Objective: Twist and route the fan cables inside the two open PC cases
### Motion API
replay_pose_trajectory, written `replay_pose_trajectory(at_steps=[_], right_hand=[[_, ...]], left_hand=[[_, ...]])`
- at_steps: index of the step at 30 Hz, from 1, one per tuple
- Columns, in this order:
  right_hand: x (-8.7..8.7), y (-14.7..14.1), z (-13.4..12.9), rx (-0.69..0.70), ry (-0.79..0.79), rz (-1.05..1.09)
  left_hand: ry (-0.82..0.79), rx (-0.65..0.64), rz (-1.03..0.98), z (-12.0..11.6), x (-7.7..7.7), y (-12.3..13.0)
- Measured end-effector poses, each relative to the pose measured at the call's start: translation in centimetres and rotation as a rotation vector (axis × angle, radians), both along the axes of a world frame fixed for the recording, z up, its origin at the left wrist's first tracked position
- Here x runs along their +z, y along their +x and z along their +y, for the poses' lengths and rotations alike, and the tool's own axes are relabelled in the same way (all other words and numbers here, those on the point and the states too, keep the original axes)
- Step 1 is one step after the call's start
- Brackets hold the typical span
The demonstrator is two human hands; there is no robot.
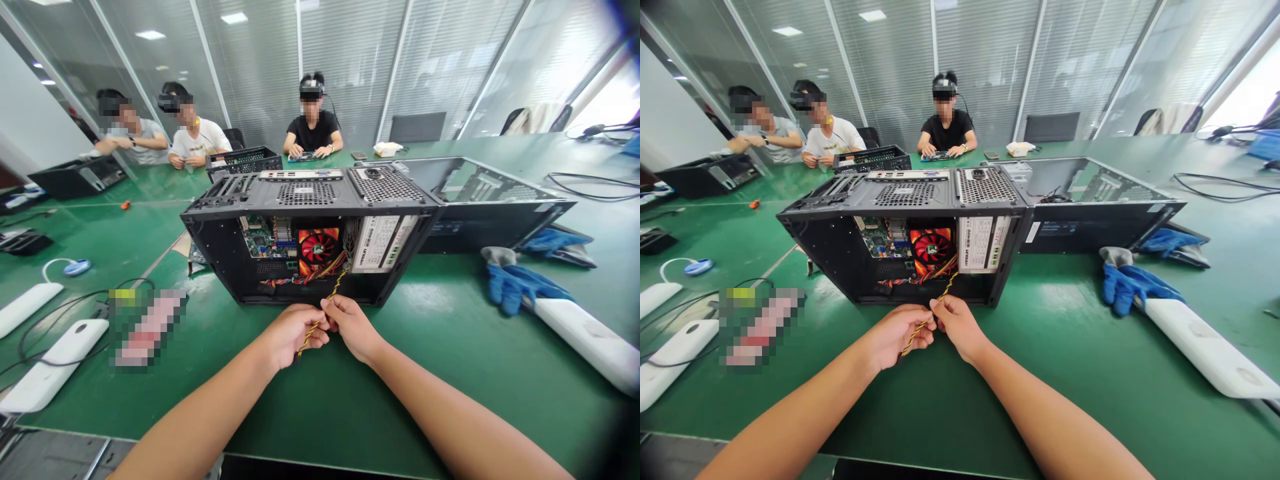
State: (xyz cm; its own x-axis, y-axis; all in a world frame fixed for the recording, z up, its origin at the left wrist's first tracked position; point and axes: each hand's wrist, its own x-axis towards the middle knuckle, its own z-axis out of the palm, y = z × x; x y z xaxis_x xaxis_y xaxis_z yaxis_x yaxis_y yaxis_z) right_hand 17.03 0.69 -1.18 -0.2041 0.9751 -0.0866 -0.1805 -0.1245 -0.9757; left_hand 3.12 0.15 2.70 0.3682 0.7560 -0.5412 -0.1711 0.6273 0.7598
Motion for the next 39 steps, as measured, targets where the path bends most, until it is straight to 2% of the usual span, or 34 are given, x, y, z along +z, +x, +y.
replay_pose_trajectory(at_steps=[6, 11, 32, 39], right_hand=[[-0.3, 0.0, 0.1, 0.003, 0.032, -0.046], [-0.3, 0.0, 0.0, 0.014, 0.032, -0.063], [-0.5, 0.1, 0.1, 0.034, 0.030, -0.073], [-0.5, 0.1, 0.0, 0.010, 0.034, -0.095]], left_hand=[[0.005, -0.064, -0.082, 0.6, -1.2, -0.9], [-0.020, -0.058, -0.115, 0.7, -1.8, -1.3], [0.147, -0.059, -0.088, 0.2, -2.0, -1.3], [0.254, -0.091, 0.030, 0.0, -1.6, -1.0]])
